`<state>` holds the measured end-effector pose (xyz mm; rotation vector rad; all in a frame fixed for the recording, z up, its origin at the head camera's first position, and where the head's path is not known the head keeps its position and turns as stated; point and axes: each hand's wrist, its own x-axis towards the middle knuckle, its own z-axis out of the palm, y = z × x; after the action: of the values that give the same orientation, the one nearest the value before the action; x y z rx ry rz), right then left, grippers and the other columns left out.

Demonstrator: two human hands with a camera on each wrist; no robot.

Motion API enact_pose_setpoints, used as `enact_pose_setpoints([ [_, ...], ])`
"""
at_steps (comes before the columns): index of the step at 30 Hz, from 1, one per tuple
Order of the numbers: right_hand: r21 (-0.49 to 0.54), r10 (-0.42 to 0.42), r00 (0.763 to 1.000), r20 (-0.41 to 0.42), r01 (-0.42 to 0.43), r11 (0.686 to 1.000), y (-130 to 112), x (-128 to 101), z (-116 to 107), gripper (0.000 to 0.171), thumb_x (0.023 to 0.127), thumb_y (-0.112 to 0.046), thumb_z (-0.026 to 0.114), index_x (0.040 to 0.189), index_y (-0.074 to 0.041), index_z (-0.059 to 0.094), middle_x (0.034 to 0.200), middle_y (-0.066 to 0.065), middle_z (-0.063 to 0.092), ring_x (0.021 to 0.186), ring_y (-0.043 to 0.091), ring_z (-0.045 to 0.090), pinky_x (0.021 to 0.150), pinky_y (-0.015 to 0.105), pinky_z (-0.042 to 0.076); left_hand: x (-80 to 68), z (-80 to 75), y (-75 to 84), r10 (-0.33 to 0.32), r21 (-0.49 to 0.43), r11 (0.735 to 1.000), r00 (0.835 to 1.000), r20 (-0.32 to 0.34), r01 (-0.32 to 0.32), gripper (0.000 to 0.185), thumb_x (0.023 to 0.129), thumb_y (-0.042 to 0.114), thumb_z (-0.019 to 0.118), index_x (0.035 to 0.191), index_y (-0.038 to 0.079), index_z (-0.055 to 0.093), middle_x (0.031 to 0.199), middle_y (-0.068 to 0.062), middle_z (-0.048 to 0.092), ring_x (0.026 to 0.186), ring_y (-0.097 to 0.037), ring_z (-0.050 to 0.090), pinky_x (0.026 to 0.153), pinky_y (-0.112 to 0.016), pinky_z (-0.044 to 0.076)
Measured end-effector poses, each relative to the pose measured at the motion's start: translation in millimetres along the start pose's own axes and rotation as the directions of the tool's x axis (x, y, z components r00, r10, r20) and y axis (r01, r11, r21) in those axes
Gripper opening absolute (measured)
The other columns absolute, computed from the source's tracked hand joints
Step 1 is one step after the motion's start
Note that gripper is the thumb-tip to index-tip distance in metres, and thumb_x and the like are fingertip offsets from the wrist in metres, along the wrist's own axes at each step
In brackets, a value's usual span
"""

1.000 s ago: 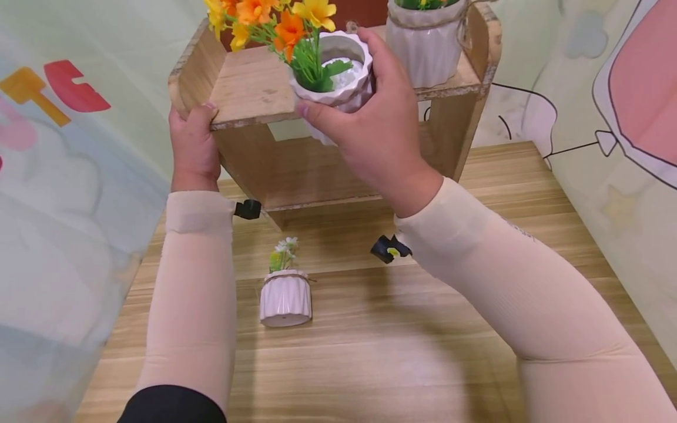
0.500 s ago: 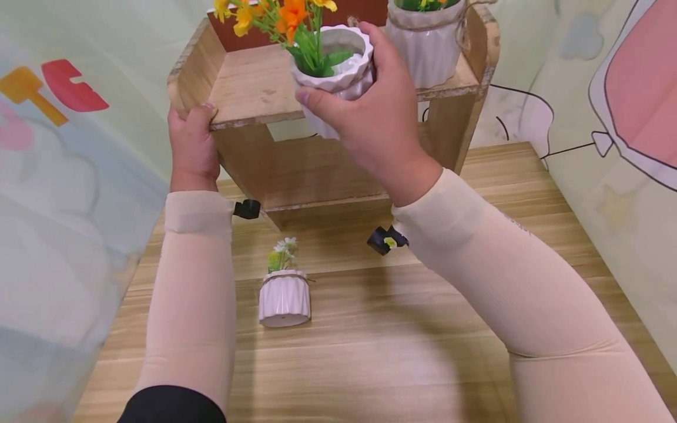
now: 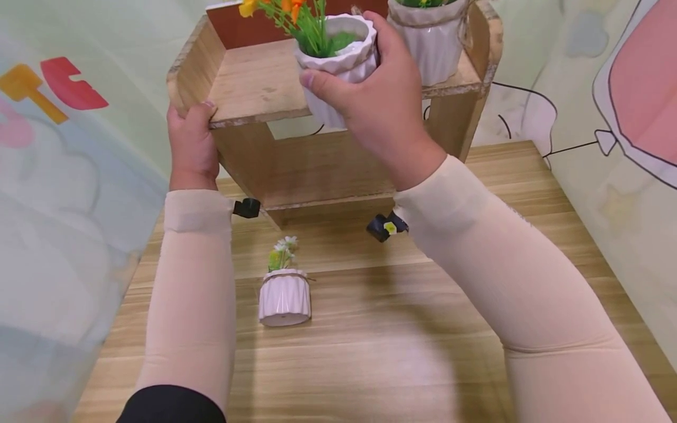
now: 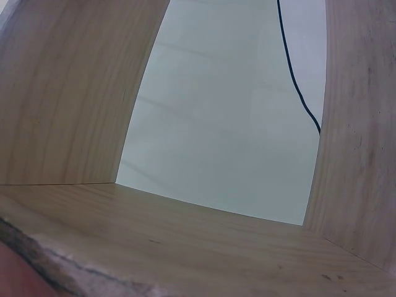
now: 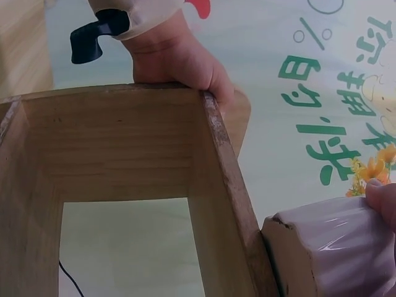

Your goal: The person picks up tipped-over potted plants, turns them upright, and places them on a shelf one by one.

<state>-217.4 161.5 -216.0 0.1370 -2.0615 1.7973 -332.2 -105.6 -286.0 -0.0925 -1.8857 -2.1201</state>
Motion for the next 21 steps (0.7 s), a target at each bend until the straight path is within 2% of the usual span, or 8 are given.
enact_pose_setpoints([
  [9, 0.006, 0.042, 0.999, 0.001, -0.042, 0.999, -1.8, 7.9, -2.8, 0.076, 0.087, -0.012, 0.087, 0.153, -0.015, 0.049, 0.144, 0.0, 0.056, 0.133, 0.014, 0.051, 0.11, 0.022, 0.044, -0.8, 0.9, -0.2, 0.021, -0.014, 1.0, 1.0, 0.009, -0.021, 0.064, 0.094, 0.015, 0.056, 0.158, 0.019, 0.046, 0.155, -0.003, 0.05, 0.139, -0.018, 0.049, 0.11, -0.021, 0.041],
  [21, -0.009, 0.02, 1.0, 0.004, -0.02, 1.0, 1.5, 9.8, -3.7, 0.074, 0.087, -0.012, 0.087, 0.151, -0.014, 0.05, 0.144, 0.001, 0.057, 0.133, 0.014, 0.052, 0.111, 0.024, 0.044, 0.3, 1.2, -1.4, 0.022, -0.018, 1.0, 1.0, 0.004, -0.022, 0.064, 0.094, 0.014, 0.055, 0.157, 0.019, 0.047, 0.155, -0.003, 0.05, 0.139, -0.018, 0.048, 0.11, -0.02, 0.04],
])
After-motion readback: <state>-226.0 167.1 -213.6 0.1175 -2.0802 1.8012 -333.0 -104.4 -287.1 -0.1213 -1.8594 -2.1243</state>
